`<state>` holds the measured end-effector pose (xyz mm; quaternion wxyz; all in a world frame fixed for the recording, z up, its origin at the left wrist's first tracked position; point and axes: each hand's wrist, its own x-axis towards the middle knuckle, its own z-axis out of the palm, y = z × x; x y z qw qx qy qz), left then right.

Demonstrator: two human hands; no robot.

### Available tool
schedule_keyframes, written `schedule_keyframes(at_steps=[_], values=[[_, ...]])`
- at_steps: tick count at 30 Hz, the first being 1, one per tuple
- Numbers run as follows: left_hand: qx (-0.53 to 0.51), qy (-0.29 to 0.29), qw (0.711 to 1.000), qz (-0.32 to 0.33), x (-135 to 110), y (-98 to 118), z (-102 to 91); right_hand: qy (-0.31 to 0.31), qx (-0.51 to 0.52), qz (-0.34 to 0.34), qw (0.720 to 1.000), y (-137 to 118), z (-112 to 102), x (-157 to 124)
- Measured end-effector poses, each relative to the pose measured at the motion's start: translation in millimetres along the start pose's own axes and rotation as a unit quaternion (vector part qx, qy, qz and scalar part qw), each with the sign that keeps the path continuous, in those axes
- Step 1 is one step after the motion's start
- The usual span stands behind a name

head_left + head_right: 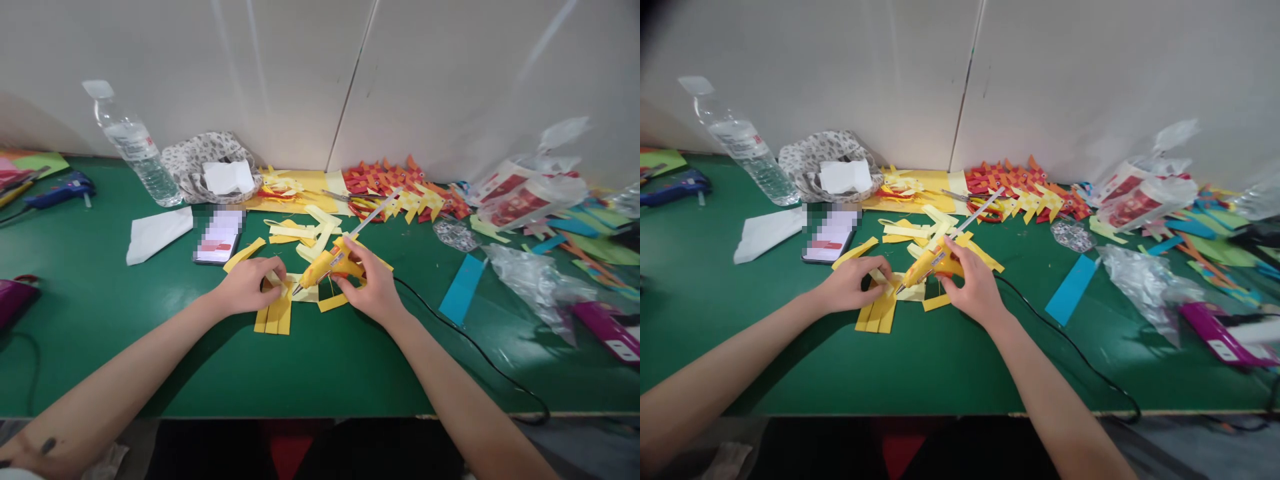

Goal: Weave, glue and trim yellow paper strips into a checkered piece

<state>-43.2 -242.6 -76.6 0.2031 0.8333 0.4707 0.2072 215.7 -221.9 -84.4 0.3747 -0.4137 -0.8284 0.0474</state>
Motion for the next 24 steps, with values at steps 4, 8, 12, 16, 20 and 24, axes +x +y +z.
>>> schedule_keyframes(at_steps=[4, 8, 12, 16, 20, 24], values=[[-0.005, 0.002, 1.000, -0.001, 0.1, 0.8, 0.1, -0.029, -0.010, -0.027, 0.999, 0.5, 2.6, 0.5], [-0.006, 0.003, 1.000, 0.001, -0.2, 0.2, 0.4, -0.019, -0.022, -0.042, 0.999, 1.3, 1.8, 2.2], [-0.006, 0.006, 1.000, 0.004, -0.1, -0.7, 1.1, -0.020, -0.029, -0.046, 0.998, 2.0, 0.7, 2.6], [-0.007, 0.004, 1.000, 0.002, -0.1, -0.5, 0.9, -0.024, -0.033, -0.058, 0.998, 2.5, -0.9, 2.7], [-0.007, 0.004, 1.000, 0.000, -0.3, 0.3, 0.2, -0.032, -0.029, -0.068, 0.997, 2.1, -2.0, 3.2], [-0.006, 0.005, 1.000, -0.003, -0.2, 0.7, 0.2, -0.025, -0.027, -0.063, 0.997, 1.4, -1.1, 2.7]])
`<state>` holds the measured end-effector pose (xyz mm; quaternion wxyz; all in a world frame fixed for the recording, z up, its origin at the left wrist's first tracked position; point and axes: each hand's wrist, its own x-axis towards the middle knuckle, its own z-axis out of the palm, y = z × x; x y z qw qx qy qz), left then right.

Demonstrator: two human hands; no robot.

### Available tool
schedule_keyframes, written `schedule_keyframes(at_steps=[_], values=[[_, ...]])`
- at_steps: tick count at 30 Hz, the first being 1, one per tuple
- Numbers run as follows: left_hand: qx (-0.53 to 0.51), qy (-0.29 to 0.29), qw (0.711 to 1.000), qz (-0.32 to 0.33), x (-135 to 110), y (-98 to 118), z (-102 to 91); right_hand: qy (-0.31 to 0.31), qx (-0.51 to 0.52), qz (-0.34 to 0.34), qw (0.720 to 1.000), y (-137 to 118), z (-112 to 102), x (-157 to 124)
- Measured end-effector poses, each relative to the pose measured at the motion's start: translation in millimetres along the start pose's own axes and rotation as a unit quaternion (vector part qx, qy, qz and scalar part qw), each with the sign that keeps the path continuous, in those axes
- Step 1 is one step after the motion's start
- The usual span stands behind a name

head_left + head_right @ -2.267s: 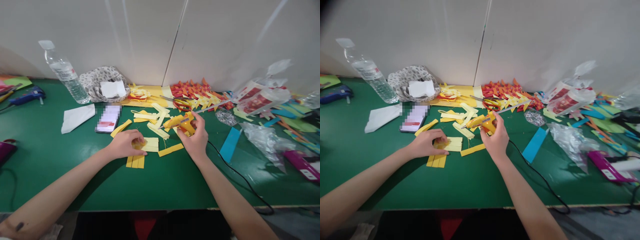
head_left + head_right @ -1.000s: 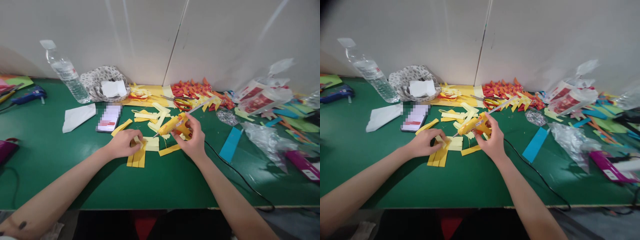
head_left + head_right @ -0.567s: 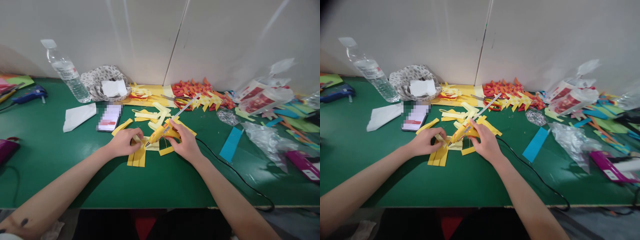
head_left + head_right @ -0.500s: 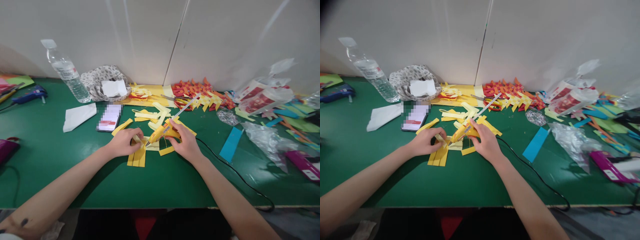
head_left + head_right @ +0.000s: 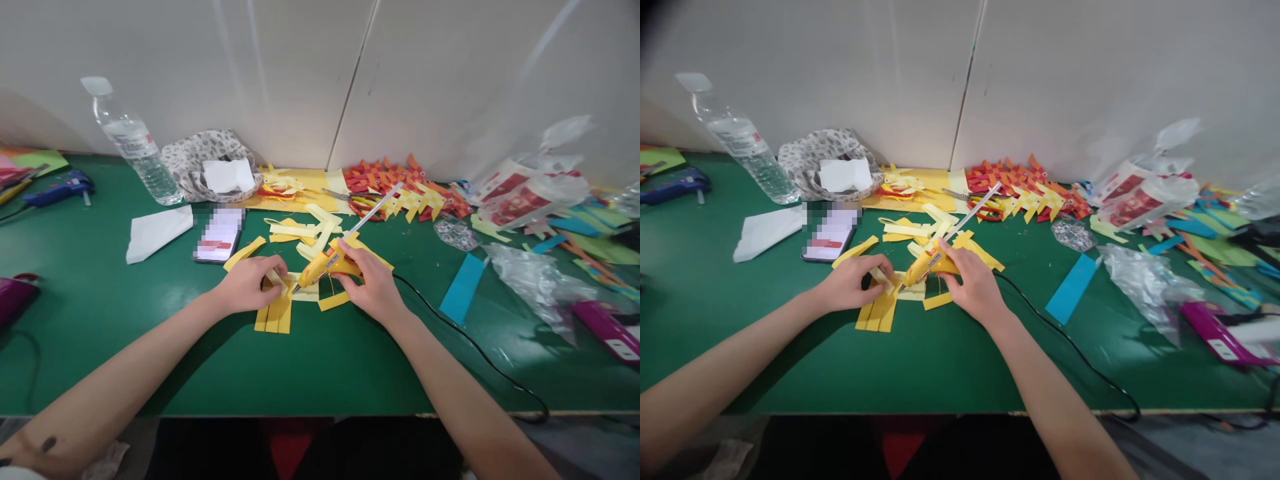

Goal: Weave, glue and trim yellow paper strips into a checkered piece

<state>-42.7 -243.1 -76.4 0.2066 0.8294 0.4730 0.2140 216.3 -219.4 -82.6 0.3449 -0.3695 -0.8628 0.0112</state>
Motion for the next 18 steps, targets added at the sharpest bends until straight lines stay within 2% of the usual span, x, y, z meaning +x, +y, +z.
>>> schedule_keyframes(at_steps=[4, 8, 13, 18], values=[[-0.003, 0.000, 1.000, 0.000, 0.0, -0.2, 0.6, 0.012, 0.000, 0.006, 1.000, -0.9, 0.8, -0.2], [0.000, -0.002, 1.000, -0.002, 0.1, -0.5, 0.7, -0.013, -0.001, 0.005, 1.000, -0.6, -0.2, 0.1], [0.001, -0.004, 1.000, 0.000, 0.2, 0.1, 0.0, 0.029, -0.008, 0.017, 0.999, -0.7, -0.3, -0.4], [0.002, -0.003, 1.000, 0.000, 0.1, -0.2, -0.3, -0.044, -0.001, 0.026, 0.999, -2.8, -0.5, 0.5]])
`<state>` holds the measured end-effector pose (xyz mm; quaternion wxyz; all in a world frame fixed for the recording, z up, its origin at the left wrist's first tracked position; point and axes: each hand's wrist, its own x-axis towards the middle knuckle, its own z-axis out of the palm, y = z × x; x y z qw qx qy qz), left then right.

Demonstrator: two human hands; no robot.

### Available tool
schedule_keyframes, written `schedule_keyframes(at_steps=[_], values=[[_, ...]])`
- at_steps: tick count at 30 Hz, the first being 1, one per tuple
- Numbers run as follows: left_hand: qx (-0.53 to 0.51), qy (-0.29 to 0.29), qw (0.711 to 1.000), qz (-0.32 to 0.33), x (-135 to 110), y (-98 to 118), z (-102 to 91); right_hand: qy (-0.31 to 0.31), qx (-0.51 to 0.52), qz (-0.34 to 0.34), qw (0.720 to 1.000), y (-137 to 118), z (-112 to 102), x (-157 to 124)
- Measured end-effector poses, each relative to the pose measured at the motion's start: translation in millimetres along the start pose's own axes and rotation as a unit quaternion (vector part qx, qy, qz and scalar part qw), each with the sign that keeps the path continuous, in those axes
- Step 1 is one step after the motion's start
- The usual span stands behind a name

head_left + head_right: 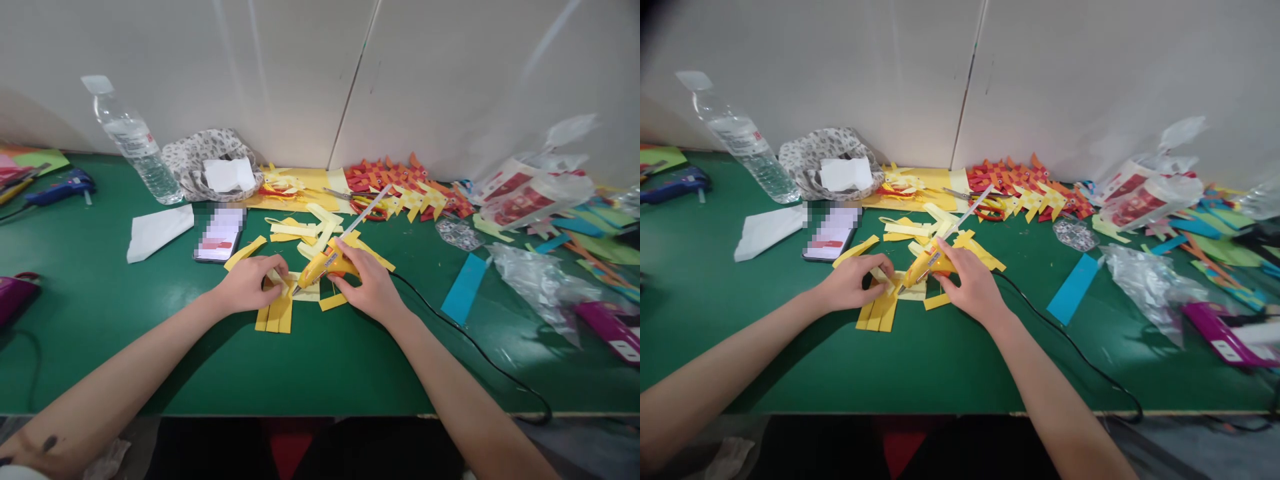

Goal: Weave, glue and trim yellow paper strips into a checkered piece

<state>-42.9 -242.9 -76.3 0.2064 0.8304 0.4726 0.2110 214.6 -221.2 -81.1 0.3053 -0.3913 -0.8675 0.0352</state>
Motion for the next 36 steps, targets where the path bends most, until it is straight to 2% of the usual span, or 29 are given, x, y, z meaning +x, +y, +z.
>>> schedule_keyframes(at_steps=[4, 9, 13, 17, 21, 26, 30, 32, 36], values=[[0.003, 0.000, 1.000, 0.002, 0.3, 0.1, 0.0, 0.021, -0.001, 0.008, 1.000, -0.8, -0.3, 0.1], [-0.001, 0.000, 1.000, 0.002, 0.2, 1.2, -0.5, 0.001, 0.006, -0.008, 1.000, -1.2, 0.2, 0.1], [-0.003, -0.002, 1.000, 0.000, -0.2, 0.9, 0.0, 0.036, 0.000, 0.005, 0.999, -0.5, 1.1, 0.1], [0.001, 0.002, 1.000, 0.002, -0.2, 0.4, 0.4, 0.006, 0.004, -0.006, 1.000, -1.0, 0.7, 0.4], [-0.003, -0.001, 1.000, 0.001, 0.2, 0.7, 0.0, 0.041, 0.002, -0.009, 0.999, -1.5, -0.4, 0.4], [-0.022, -0.006, 1.000, -0.001, -0.8, 0.5, -2.1, 0.023, 0.002, -0.008, 1.000, -1.4, -1.0, -0.3], [-0.122, 0.000, 0.993, -0.011, -3.2, -0.6, -3.1, 0.100, 0.002, 0.037, 0.994, 0.2, -2.4, -0.6], [-0.150, 0.005, 0.988, -0.021, -3.4, -0.9, -2.6, 0.118, 0.002, 0.074, 0.990, 1.5, -2.7, 0.1], [-0.101, -0.005, 0.994, -0.042, -1.0, -1.4, 0.8, 0.118, -0.001, 0.154, 0.981, 6.9, -1.9, 2.5]])
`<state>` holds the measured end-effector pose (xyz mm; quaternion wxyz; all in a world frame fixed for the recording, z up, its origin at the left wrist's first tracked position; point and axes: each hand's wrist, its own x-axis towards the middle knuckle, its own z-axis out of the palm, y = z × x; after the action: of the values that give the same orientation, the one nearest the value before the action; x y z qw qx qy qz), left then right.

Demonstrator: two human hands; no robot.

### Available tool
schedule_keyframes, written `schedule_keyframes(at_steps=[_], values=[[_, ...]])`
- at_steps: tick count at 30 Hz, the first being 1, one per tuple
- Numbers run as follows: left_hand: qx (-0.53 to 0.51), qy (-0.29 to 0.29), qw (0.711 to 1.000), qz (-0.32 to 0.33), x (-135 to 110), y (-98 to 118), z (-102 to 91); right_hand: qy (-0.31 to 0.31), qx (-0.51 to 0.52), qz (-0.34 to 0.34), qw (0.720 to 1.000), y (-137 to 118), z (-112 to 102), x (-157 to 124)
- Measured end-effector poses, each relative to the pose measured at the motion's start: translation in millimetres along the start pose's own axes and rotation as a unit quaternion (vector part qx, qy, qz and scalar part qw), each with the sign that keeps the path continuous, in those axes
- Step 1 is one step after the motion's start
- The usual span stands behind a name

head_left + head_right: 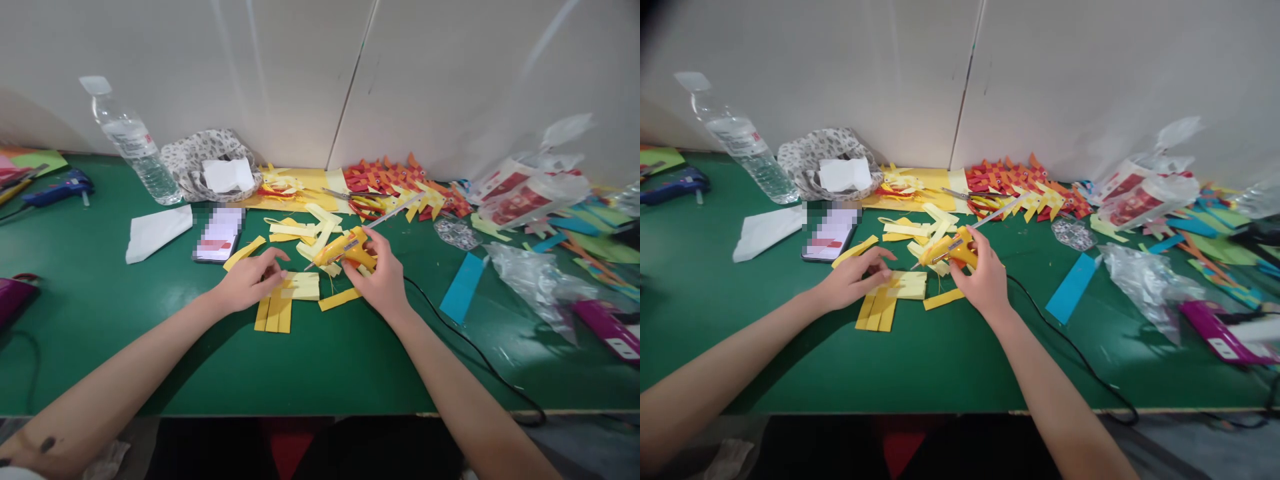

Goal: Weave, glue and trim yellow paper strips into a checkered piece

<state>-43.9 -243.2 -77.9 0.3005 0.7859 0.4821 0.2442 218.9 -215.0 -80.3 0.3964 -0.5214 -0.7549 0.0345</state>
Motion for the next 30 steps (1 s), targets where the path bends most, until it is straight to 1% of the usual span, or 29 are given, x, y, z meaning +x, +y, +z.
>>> schedule_keyframes(at_steps=[4, 7, 9, 18, 30], values=[[0.055, 0.004, 0.998, 0.005, 2, -1, 4.3, 0.021, 0.017, 0.049, 0.998, 7, 2, 2], [0.071, 0.012, 0.997, 0.012, 1, 0, 5.9, 0.037, 0.032, 0.069, 0.996, 10, 2, 3], [0.072, 0.015, 0.997, 0.011, 1, 1, 6.3, 0.038, 0.036, 0.078, 0.996, 11, 2, 3], [0.101, 0.017, 0.994, -0.024, 2, 5, 11.7, 0.023, 0.051, 0.106, 0.993, 8, 2, 4], [0.100, 0.016, 0.994, -0.043, 3, 8, 12.3, 0.019, 0.060, 0.124, 0.990, 6, 2, 4]])
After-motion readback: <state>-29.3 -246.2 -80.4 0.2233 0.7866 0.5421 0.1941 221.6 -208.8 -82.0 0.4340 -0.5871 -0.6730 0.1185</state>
